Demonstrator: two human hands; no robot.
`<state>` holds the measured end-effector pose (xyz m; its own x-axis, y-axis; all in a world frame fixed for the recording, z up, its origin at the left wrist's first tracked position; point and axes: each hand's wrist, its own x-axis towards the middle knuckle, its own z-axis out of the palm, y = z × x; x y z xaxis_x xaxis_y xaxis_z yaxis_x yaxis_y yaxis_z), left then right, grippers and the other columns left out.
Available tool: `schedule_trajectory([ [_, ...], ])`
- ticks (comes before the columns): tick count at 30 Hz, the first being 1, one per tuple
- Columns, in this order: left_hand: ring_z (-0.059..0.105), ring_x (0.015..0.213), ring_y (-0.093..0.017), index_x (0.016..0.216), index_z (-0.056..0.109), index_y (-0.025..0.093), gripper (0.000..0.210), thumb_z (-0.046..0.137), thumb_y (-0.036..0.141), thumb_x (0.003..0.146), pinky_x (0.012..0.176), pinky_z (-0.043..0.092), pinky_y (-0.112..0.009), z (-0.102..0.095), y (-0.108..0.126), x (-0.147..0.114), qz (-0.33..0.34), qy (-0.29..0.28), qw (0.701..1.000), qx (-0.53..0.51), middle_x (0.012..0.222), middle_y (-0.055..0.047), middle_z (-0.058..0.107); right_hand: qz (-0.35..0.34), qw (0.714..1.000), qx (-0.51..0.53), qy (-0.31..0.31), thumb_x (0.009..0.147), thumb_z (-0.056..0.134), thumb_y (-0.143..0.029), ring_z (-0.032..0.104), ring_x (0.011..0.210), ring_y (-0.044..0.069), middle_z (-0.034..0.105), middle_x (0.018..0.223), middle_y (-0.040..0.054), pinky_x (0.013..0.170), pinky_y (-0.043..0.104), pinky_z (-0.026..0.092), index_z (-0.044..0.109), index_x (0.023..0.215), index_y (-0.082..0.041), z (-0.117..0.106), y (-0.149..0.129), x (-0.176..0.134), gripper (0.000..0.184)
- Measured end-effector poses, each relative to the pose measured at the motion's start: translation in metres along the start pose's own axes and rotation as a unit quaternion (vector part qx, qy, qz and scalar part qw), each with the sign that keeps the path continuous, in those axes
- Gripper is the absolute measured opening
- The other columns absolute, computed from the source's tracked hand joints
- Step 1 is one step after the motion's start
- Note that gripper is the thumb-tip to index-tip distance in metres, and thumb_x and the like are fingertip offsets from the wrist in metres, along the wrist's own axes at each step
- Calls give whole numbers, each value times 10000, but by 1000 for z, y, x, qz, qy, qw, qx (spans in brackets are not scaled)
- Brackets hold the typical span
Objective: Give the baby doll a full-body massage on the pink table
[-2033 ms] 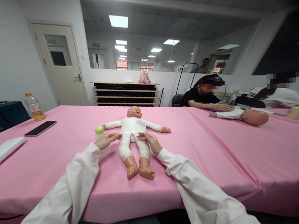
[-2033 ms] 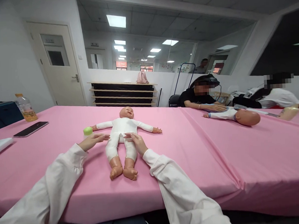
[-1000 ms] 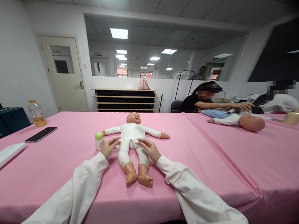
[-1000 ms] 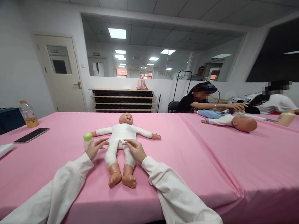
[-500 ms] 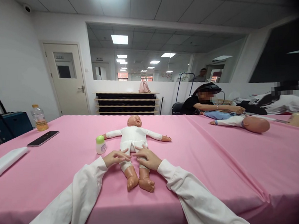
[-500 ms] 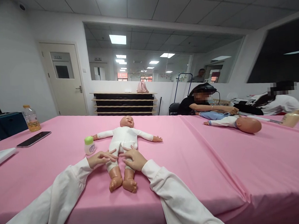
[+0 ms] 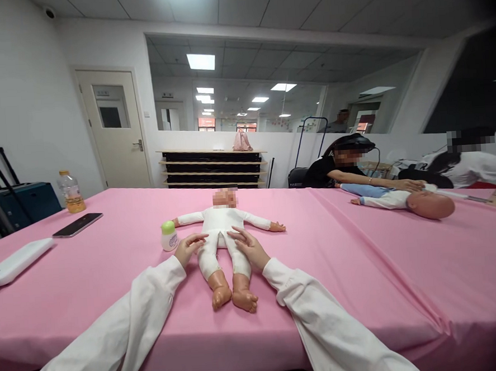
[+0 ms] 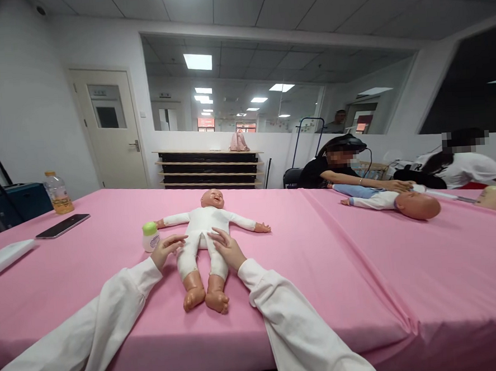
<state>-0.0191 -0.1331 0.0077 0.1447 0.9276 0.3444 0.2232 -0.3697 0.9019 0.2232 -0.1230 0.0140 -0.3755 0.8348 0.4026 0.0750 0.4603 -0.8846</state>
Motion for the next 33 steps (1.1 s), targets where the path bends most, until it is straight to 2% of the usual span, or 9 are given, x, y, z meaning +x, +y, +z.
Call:
schedule_trajectory([
  [4,375,1282,-286,1293,519,174,637,574,484,739,1001,397,-430,8,-11,2,45,-18,992,115,1385,-130,417,-32,984,-167,-53,789,582,-493,152,1418,251,246,1509,109,1157,494,119,400,1383,-207,-4,19,5,684],
  [8,122,1416,-273,1327,502,208,628,559,508,779,1156,117,-453,12,-11,0,49,-122,976,174,1525,-69,211,-44,954,-272,-119,842,520,-480,10,1430,274,109,1541,88,1131,564,55,366,1406,-232,-7,19,5,635],
  [13,107,1415,-299,1081,696,225,465,587,545,762,1143,97,-505,4,9,-8,48,-229,964,124,1447,-50,372,-72,923,-320,-201,883,486,-416,95,1420,311,362,1460,59,1104,609,51,624,1187,-259,0,-13,-6,369],
  [16,361,1321,-319,939,739,188,417,620,535,741,1107,242,-495,-6,21,-10,22,-255,966,48,1194,-97,628,-62,940,-256,-215,862,519,-435,394,1303,312,637,1184,93,1080,587,211,679,1097,-228,4,-30,-13,352],
  [19,669,881,-285,906,719,122,511,601,584,725,899,477,-456,-12,23,-7,-40,-211,975,-50,857,-119,719,19,973,-88,-211,823,547,-497,675,820,239,707,734,49,867,474,479,649,1126,-190,4,-34,-14,444],
  [22,675,707,-243,984,672,95,571,557,595,733,754,525,-417,-8,16,-2,-59,-90,990,-85,780,-116,705,55,993,40,-92,766,595,-526,633,569,174,624,547,-14,739,392,524,648,1069,-165,2,-28,-5,474],
  [25,623,998,-270,996,661,115,478,500,511,781,900,474,-422,3,6,6,-7,51,999,-10,998,-139,684,47,994,71,67,737,610,-527,656,688,190,653,631,18,810,401,511,643,1013,-155,3,-15,7,464],
  [27,515,1184,-255,1082,638,146,438,480,444,803,1037,374,-421,10,-2,10,37,100,992,66,1195,-120,613,28,992,49,115,751,592,-516,656,883,218,695,846,74,908,423,477,638,1027,-165,6,-7,12,449],
  [33,81,1423,-260,1409,366,191,629,490,415,835,1142,79,-504,23,-14,12,62,-17,976,207,1526,-81,204,-40,975,-217,-34,783,600,-448,153,1416,266,324,1480,80,1142,525,128,535,1277,-241,10,9,11,540],
])
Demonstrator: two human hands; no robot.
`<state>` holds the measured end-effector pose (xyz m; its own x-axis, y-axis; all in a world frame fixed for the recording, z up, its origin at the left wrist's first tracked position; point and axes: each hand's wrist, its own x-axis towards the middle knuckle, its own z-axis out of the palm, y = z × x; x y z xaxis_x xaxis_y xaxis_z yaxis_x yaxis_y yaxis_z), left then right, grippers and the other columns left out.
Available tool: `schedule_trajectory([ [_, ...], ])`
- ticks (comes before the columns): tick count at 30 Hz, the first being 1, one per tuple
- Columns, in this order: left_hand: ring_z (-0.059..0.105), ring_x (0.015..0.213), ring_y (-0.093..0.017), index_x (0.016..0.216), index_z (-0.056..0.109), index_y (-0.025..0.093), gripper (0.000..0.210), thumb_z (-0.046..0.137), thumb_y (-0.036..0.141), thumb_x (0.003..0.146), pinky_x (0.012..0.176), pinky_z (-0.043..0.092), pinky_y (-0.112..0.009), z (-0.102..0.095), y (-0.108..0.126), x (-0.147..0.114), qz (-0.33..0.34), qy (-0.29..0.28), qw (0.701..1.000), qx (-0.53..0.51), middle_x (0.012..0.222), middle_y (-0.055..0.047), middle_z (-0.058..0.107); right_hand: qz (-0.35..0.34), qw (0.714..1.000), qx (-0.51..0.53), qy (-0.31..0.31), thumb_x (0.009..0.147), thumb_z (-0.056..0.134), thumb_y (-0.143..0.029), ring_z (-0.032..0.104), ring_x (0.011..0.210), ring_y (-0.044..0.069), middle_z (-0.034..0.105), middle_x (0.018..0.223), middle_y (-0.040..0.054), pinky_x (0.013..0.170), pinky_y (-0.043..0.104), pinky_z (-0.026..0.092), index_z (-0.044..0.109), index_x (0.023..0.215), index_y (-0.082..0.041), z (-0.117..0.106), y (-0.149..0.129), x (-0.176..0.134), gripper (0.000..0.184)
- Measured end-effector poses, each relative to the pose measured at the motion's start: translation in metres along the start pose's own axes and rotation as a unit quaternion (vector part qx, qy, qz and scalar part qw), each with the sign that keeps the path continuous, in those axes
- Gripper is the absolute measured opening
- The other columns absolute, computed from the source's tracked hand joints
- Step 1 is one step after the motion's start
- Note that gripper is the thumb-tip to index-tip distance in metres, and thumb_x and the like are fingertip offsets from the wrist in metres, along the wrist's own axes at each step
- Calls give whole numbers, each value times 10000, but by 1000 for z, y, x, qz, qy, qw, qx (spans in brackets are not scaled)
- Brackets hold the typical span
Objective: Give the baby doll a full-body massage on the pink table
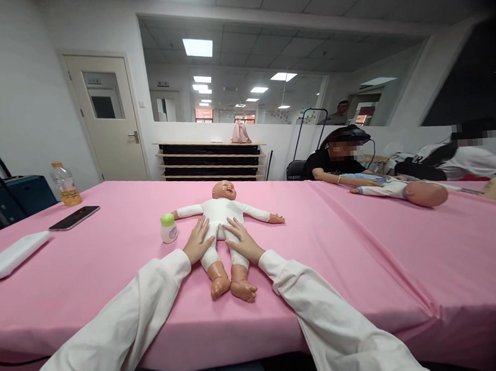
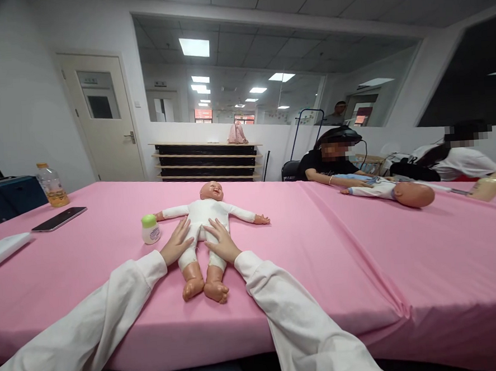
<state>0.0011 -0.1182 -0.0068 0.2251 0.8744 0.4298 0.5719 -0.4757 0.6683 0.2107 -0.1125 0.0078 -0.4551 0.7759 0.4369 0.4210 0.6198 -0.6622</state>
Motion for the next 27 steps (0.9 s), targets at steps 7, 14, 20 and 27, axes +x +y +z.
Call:
schedule_trajectory([
  [7,144,1406,-307,1208,615,250,456,530,474,820,1110,22,-574,-21,16,-18,98,-203,974,-32,1403,-64,435,-41,970,-122,-207,863,512,-467,-49,1417,337,94,1546,22,1089,625,-23,373,1393,-309,-22,-14,-19,570],
  [14,592,1101,-281,759,731,174,378,578,519,774,1136,147,-474,-44,32,-40,50,-236,946,-219,961,-96,717,-100,968,-57,-224,912,428,-449,343,1344,255,508,1352,86,1130,523,181,567,1257,-239,-28,-41,-59,427],
  [20,657,599,-209,627,662,139,437,631,568,702,633,533,-340,-57,27,-48,-40,-287,894,-342,675,-90,696,8,962,133,-238,826,583,-462,336,1353,237,562,1294,94,1120,453,262,598,1219,-216,-50,-46,-84,464],
  [27,632,611,-187,579,605,123,374,718,477,615,629,487,-296,-44,1,-35,-142,-167,902,-372,610,-67,651,258,896,291,-214,748,681,-400,701,796,211,721,880,96,805,357,537,651,1089,-123,-103,-10,-67,441],
])
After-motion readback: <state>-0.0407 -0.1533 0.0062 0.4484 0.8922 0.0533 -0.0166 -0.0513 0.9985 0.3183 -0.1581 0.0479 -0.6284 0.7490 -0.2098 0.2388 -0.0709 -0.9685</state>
